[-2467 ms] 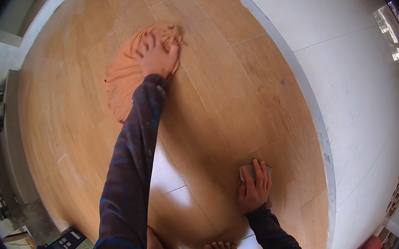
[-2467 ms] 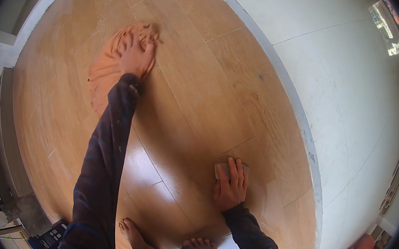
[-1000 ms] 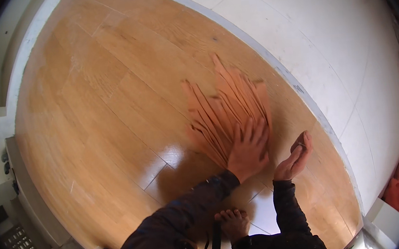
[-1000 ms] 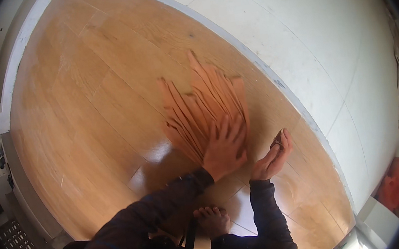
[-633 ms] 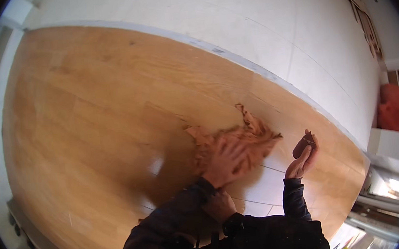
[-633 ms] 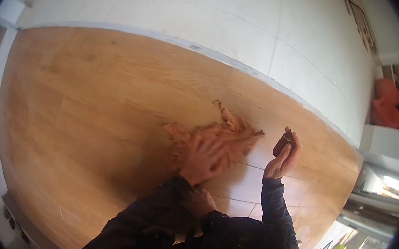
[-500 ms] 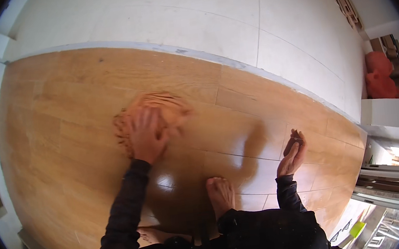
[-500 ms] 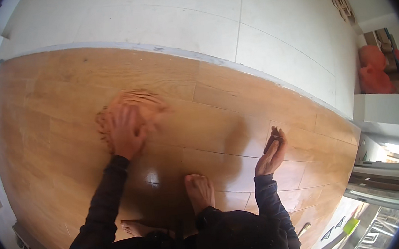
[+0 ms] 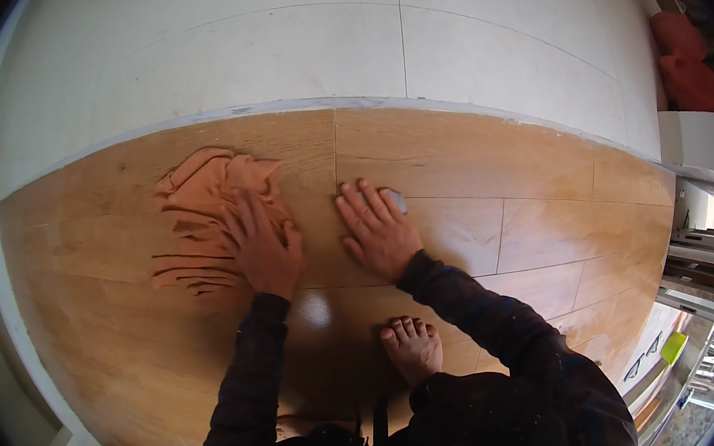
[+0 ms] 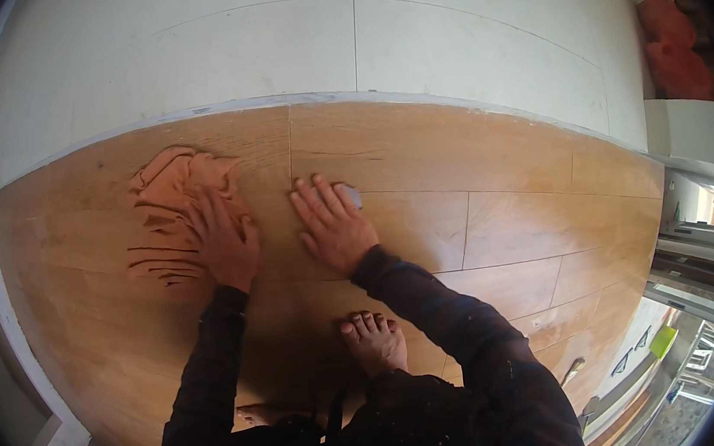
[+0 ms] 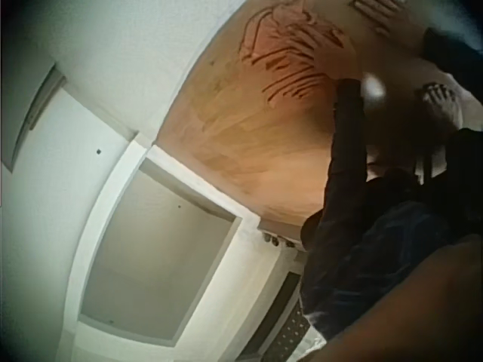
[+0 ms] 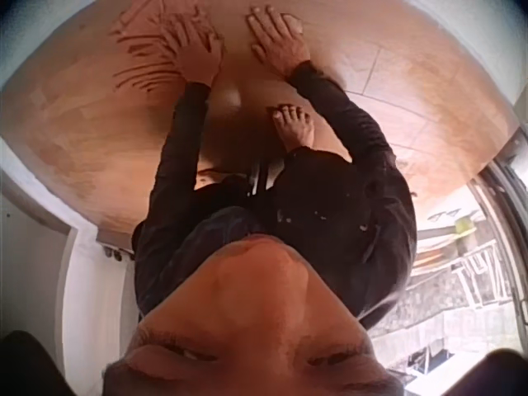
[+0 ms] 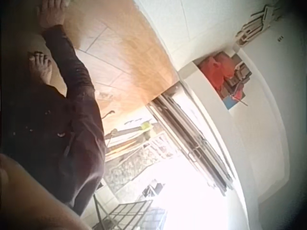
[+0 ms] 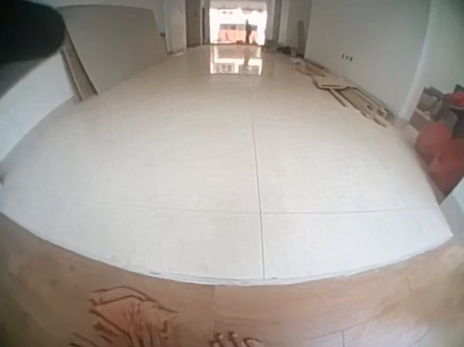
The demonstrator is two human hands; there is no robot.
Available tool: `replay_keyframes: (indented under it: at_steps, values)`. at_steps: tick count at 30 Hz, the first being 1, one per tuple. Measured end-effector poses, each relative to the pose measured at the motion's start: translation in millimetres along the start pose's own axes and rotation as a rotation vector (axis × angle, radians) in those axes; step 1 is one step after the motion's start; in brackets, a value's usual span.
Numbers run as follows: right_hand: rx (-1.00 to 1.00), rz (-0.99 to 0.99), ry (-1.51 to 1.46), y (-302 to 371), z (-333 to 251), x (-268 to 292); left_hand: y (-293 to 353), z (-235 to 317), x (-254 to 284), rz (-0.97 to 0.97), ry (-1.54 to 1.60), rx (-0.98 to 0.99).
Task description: The person sands the surface of a wooden floor using a sanding block and a cloth. The person uses the sanding block to scrub specific areas, wipes the dust with the cloth, and then uses a putty knife to scrape the floor edges.
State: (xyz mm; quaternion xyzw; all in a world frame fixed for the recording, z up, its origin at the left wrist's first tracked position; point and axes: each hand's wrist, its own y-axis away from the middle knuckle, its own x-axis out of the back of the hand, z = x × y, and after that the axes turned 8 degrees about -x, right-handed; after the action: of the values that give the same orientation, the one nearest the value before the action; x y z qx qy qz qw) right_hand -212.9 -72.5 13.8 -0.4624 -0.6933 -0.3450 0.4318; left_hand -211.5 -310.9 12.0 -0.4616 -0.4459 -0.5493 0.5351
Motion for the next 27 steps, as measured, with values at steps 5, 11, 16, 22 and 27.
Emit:
replay_keyframes:
  at_steps: [5, 11, 16, 22, 27]
  values:
    - [-0.336, 0.246, 0.166, 12, 113, 42, 47, 94, 1, -0.099, 0.081, -0.19]
    - [-0.487, 0.319, 0.093, 60, 128, 24, 53, 97, -1, -0.033, 0.178, -0.294]
    - [-0.224, 0.206, 0.01, 28, 65, 21, -17, 76, -8, 0.024, 0.146, -0.183]
    - [0.086, 0.106, 0.038, 3, 26, -6, -86, 38, -21, 0.134, 0.04, -0.009]
    - [-0.417, 0.312, 0.171, 64, 176, 56, -8, 111, -14, 0.021, 0.024, -0.229]
